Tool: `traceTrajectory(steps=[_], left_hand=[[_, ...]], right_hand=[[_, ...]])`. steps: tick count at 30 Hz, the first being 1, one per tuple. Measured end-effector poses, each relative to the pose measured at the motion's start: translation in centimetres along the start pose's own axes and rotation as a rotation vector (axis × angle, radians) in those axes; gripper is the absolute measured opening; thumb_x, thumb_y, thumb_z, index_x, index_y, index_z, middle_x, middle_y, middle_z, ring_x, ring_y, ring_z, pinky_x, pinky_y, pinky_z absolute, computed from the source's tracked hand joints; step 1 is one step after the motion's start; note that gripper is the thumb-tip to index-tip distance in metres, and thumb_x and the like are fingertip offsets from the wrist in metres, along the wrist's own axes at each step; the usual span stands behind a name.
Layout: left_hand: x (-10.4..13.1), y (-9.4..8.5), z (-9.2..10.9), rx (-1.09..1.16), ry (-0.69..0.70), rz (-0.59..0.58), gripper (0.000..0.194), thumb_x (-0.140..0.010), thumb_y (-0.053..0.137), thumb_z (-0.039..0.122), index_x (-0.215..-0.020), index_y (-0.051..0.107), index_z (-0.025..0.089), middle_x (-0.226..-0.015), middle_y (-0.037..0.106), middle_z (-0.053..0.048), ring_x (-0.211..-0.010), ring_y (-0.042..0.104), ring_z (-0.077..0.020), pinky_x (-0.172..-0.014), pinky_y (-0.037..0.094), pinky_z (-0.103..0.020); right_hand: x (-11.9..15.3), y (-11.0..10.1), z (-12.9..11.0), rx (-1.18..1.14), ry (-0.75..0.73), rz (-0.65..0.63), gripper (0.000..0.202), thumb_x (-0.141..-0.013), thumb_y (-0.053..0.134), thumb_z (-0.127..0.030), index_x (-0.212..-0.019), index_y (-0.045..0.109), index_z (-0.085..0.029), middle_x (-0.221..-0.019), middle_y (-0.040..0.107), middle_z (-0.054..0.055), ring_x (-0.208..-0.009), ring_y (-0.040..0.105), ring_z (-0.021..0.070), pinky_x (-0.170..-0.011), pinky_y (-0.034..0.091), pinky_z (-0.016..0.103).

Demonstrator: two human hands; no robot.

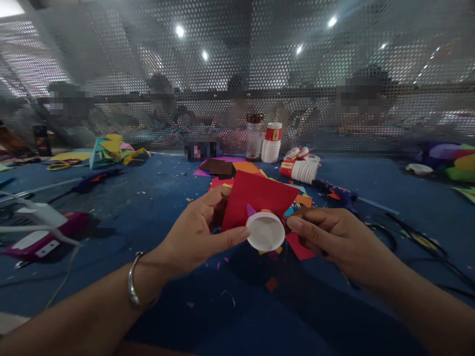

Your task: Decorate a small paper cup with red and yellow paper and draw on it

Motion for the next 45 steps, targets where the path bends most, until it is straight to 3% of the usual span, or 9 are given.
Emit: traceTrajectory(steps=[5, 11, 18, 23, 30, 41, 45], left_hand=[[-0.02, -0.25, 0.11, -0.025, 0.052, 0.017, 0.040, -0.081, 0.084, 0.024, -0.113, 0.061, 0.020, -0.114, 0.077, -0.008, -0.106, 0.073, -0.0235, -0.093, 0.058, -0.035], [0.05, -0.29, 0.16, -0.054, 0.048, 0.008, 0.045, -0.083, 0.082, 0.025, -0.119, 0.056, 0.020, -0.114, 0.076, -0.007, -0.107, 0.073, -0.0221, -0.092, 0.057, -0.032], [0.27, -0.28, 0.51, -0.104, 0.028, 0.038, 0.048, -0.079, 0.084, 0.026, -0.118, 0.057, 0.020, -0.102, 0.073, -0.005, -0.092, 0.072, -0.0201, -0.075, 0.059, -0.027], [0.16, -0.41, 0.65, -0.118, 0.033, 0.062, 0.046, -0.077, 0.085, 0.024, -0.114, 0.057, 0.021, -0.098, 0.073, -0.004, -0.086, 0.072, -0.0191, -0.066, 0.057, -0.024], [0.34, -0.28, 0.58, -0.176, 0.088, 0.018, 0.046, -0.081, 0.083, 0.026, -0.118, 0.058, 0.020, -0.106, 0.074, -0.006, -0.097, 0.073, -0.0214, -0.076, 0.060, -0.027], [0.39, -0.10, 0.76, -0.120, 0.121, -0.029, 0.044, -0.085, 0.080, 0.022, -0.123, 0.056, 0.021, -0.111, 0.073, -0.006, -0.096, 0.072, -0.0182, -0.070, 0.057, -0.022], [0.40, -0.02, 0.67, -0.106, 0.119, -0.039, 0.044, -0.086, 0.078, 0.020, -0.125, 0.056, 0.021, -0.113, 0.074, -0.007, -0.098, 0.073, -0.0190, -0.072, 0.058, -0.023]], right_hand=[[-0.01, -0.14, -0.13, 0.002, -0.013, 0.010, 0.055, -0.088, 0.062, -0.071, -0.063, 0.063, -0.022, -0.051, 0.029, -0.005, -0.045, 0.022, 0.0084, -0.038, 0.013, 0.024], [0.11, -0.21, -0.50, 0.020, -0.046, 0.017, 0.053, -0.088, 0.063, -0.070, -0.067, 0.073, -0.022, -0.049, 0.036, -0.005, -0.045, 0.025, 0.0095, -0.042, 0.024, 0.026], [0.12, -0.12, -0.71, 0.040, -0.056, -0.005, 0.048, -0.090, 0.062, -0.064, -0.071, 0.073, -0.022, -0.053, 0.039, -0.005, -0.046, 0.025, 0.0086, -0.041, 0.019, 0.025], [0.03, -0.15, -0.90, 0.057, -0.069, 0.001, 0.050, -0.088, 0.063, -0.066, -0.070, 0.074, -0.021, -0.054, 0.042, -0.004, -0.048, 0.027, 0.0090, -0.043, 0.022, 0.026], [0.14, 0.11, -0.98, 0.040, -0.059, -0.028, 0.044, -0.088, 0.065, -0.061, -0.073, 0.077, -0.021, -0.066, 0.064, 0.001, -0.056, 0.047, 0.0115, -0.051, 0.037, 0.025], [0.02, 0.15, -0.72, 0.096, -0.040, -0.031, 0.049, -0.088, 0.062, -0.066, -0.072, 0.076, -0.021, -0.063, 0.061, 0.000, -0.053, 0.046, 0.0114, -0.046, 0.034, 0.024], [0.06, 0.19, -0.60, 0.078, -0.047, -0.044, 0.048, -0.089, 0.063, -0.063, -0.070, 0.074, -0.021, -0.064, 0.064, 0.001, -0.056, 0.050, 0.0119, -0.051, 0.041, 0.025]])
Point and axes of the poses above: each hand's wrist, its own x-axis away from the middle knuckle, its own y-axis out of the palm, z = x × y, the point moved 7 cm from there along -x, towards the middle knuckle
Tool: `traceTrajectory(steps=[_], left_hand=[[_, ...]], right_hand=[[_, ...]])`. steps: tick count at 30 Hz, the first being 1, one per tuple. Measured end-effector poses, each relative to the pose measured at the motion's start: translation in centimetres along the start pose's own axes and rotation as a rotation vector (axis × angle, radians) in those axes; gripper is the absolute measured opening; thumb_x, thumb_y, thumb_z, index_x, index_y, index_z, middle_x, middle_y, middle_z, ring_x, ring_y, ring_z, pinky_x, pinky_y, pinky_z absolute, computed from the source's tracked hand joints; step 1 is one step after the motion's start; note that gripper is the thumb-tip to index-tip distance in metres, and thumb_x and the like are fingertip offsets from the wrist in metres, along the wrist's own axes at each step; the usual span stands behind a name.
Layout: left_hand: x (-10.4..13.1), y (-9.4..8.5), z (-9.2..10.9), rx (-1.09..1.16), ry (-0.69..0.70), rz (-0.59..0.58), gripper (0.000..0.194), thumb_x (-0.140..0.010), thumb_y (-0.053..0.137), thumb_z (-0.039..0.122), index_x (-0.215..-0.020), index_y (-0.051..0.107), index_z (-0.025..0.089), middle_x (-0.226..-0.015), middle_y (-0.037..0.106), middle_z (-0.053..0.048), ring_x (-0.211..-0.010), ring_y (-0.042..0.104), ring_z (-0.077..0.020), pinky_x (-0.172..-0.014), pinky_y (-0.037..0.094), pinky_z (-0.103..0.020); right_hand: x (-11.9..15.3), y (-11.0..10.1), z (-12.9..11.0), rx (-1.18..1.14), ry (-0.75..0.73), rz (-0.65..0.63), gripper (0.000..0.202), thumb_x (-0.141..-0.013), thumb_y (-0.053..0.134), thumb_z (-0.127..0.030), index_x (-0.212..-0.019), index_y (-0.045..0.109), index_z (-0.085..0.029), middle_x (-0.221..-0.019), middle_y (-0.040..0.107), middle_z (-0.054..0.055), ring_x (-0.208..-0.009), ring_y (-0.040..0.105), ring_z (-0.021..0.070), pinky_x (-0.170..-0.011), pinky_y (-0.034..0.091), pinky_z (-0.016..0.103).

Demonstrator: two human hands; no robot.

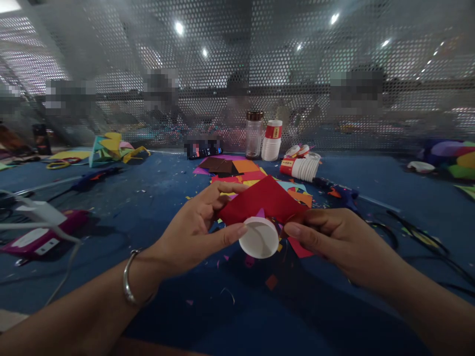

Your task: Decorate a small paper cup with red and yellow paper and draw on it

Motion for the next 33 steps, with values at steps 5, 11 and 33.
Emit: traceTrajectory(steps=[5, 11, 33], left_hand=[[0.0, 0.0, 0.0, -0.005, 0.006, -0.020, 0.043, -0.088, 0.077, 0.020, -0.126, 0.056, 0.022, -0.117, 0.073, -0.007, -0.097, 0.073, -0.0170, -0.068, 0.056, -0.019], [0.0, -0.1, -0.2, -0.009, 0.000, -0.026, 0.045, -0.088, 0.078, 0.020, -0.127, 0.056, 0.023, -0.120, 0.073, -0.007, -0.101, 0.073, -0.0171, -0.077, 0.059, -0.022], [0.1, -0.4, 0.5, -0.338, 0.093, 0.027, 0.032, -0.091, 0.074, 0.040, -0.119, 0.073, 0.024, -0.143, 0.059, -0.010, -0.125, 0.063, -0.0294, -0.102, 0.057, -0.042]], right_hand=[[0.2, 0.2, 0.2, -0.027, 0.029, -0.028, 0.043, -0.090, 0.063, -0.061, -0.079, 0.079, -0.023, -0.076, 0.075, 0.004, -0.068, 0.064, 0.0169, -0.060, 0.049, 0.027], [0.2, 0.3, 0.2, -0.069, 0.037, -0.022, 0.035, -0.088, 0.069, -0.056, -0.087, 0.084, -0.025, -0.081, 0.080, 0.004, -0.072, 0.069, 0.0188, -0.064, 0.054, 0.028], [0.2, 0.9, 0.4, -0.151, 0.067, -0.039, 0.037, -0.084, 0.072, -0.060, -0.087, 0.081, -0.024, -0.088, 0.082, 0.004, -0.083, 0.076, 0.0231, -0.073, 0.061, 0.033]])
Point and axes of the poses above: each hand's wrist, its own x-axis away from the middle knuckle, its own y-axis out of the palm, z = x × y, the point moved 7 cm from there along -x, towards the middle knuckle
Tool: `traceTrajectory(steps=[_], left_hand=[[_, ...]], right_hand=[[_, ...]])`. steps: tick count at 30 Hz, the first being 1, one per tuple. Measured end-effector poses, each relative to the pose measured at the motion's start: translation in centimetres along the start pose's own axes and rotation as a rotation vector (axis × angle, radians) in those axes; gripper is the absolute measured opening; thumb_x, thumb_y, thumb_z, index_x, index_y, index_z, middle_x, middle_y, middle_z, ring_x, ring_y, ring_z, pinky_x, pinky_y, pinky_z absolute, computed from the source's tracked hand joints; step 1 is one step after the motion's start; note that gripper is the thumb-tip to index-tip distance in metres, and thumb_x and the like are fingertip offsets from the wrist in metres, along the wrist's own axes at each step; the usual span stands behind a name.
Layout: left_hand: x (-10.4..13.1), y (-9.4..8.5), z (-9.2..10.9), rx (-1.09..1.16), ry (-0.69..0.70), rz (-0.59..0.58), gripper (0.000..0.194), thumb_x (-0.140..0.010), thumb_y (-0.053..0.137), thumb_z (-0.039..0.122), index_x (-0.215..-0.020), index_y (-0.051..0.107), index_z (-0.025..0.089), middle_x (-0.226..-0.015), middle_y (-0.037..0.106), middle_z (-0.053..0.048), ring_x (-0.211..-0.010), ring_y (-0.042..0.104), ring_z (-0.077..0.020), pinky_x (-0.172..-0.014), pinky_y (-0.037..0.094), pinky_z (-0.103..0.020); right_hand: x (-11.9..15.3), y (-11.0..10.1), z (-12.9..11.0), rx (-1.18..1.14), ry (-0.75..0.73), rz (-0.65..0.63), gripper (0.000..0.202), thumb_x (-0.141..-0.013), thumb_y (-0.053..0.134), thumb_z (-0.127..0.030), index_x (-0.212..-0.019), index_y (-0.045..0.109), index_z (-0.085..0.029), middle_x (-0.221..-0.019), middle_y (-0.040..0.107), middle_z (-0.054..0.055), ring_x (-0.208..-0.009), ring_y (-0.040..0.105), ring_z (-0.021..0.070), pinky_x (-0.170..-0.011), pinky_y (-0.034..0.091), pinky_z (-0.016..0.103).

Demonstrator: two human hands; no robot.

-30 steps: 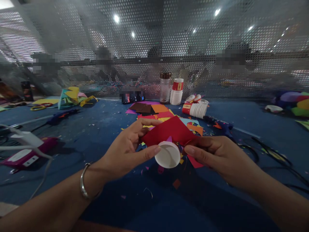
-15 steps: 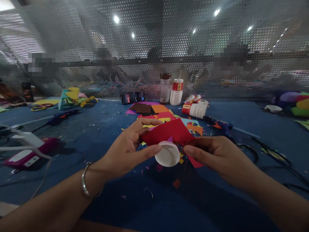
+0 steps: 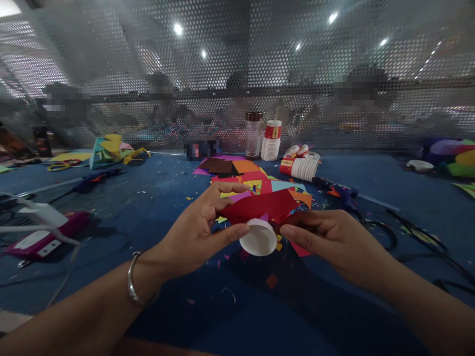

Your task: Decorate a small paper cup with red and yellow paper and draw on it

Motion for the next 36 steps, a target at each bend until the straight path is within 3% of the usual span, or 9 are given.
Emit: traceTrajectory(steps=[6, 13, 19, 26, 31, 36], left_hand=[[0.0, -0.1, 0.3, -0.087, 0.079, -0.006, 0.024, -0.092, 0.073, 0.039, -0.111, 0.075, 0.024, -0.139, 0.062, -0.010, -0.130, 0.058, -0.0302, -0.115, 0.047, -0.049], [0.0, -0.1, 0.6, -0.128, 0.109, -0.041, 0.027, -0.092, 0.074, 0.038, -0.115, 0.074, 0.024, -0.144, 0.060, -0.010, -0.134, 0.056, -0.0304, -0.116, 0.046, -0.049], [0.2, 0.3, -0.5, 0.080, -0.040, -0.067, 0.033, -0.089, 0.077, 0.038, -0.120, 0.073, 0.025, -0.155, 0.051, -0.010, -0.125, 0.064, -0.0282, -0.100, 0.057, -0.037], [0.3, 0.7, -0.7, 0.173, -0.081, -0.097, 0.034, -0.089, 0.078, 0.037, -0.119, 0.070, 0.022, -0.137, 0.067, -0.012, -0.112, 0.071, -0.0245, -0.092, 0.060, -0.033], [0.0, 0.7, -0.2, 0.119, -0.061, -0.116, 0.054, -0.088, 0.078, 0.037, -0.138, 0.061, 0.022, -0.132, 0.070, -0.015, -0.117, 0.070, -0.0286, -0.090, 0.060, -0.035], [0.2, 1.1, -0.8, 0.224, -0.133, -0.154, 0.070, -0.088, 0.078, 0.037, -0.148, 0.047, 0.022, -0.113, 0.077, -0.012, -0.095, 0.076, -0.0242, -0.079, 0.061, -0.032]], right_hand=[[0.0, -0.3, -0.1, 0.128, -0.023, 0.020, 0.043, -0.088, 0.064, -0.063, -0.077, 0.078, -0.024, -0.076, 0.076, 0.004, -0.082, 0.073, 0.0248, -0.067, 0.058, 0.034], [0.2, -0.4, -0.3, 0.180, -0.045, 0.022, 0.042, -0.090, 0.064, -0.061, -0.084, 0.082, -0.024, -0.087, 0.080, 0.005, -0.077, 0.072, 0.0220, -0.065, 0.055, 0.031], [0.2, 0.1, -0.3, 0.126, -0.064, -0.043, 0.040, -0.091, 0.065, -0.060, -0.090, 0.083, -0.024, -0.088, 0.081, 0.003, -0.080, 0.073, 0.0209, -0.069, 0.055, 0.029], [0.3, -0.2, -0.1, 0.194, -0.073, -0.017, 0.044, -0.089, 0.066, -0.063, -0.079, 0.082, -0.023, -0.070, 0.075, 0.002, -0.069, 0.069, 0.0196, -0.060, 0.053, 0.027], [0.4, -0.1, -0.1, 0.215, -0.090, 0.012, 0.047, -0.090, 0.063, -0.066, -0.080, 0.082, -0.023, -0.069, 0.074, 0.002, -0.064, 0.066, 0.0176, -0.055, 0.049, 0.026], [0.4, -0.1, -0.1, 0.234, -0.099, 0.009, 0.044, -0.090, 0.065, -0.063, -0.080, 0.082, -0.024, -0.070, 0.074, 0.001, -0.061, 0.063, 0.0157, -0.054, 0.047, 0.025]])
Point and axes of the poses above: each hand's wrist, its own x-axis away from the middle knuckle, its own y-axis out of the palm, z = x × y, the point moved 7 cm from there along -x, towards the middle knuckle
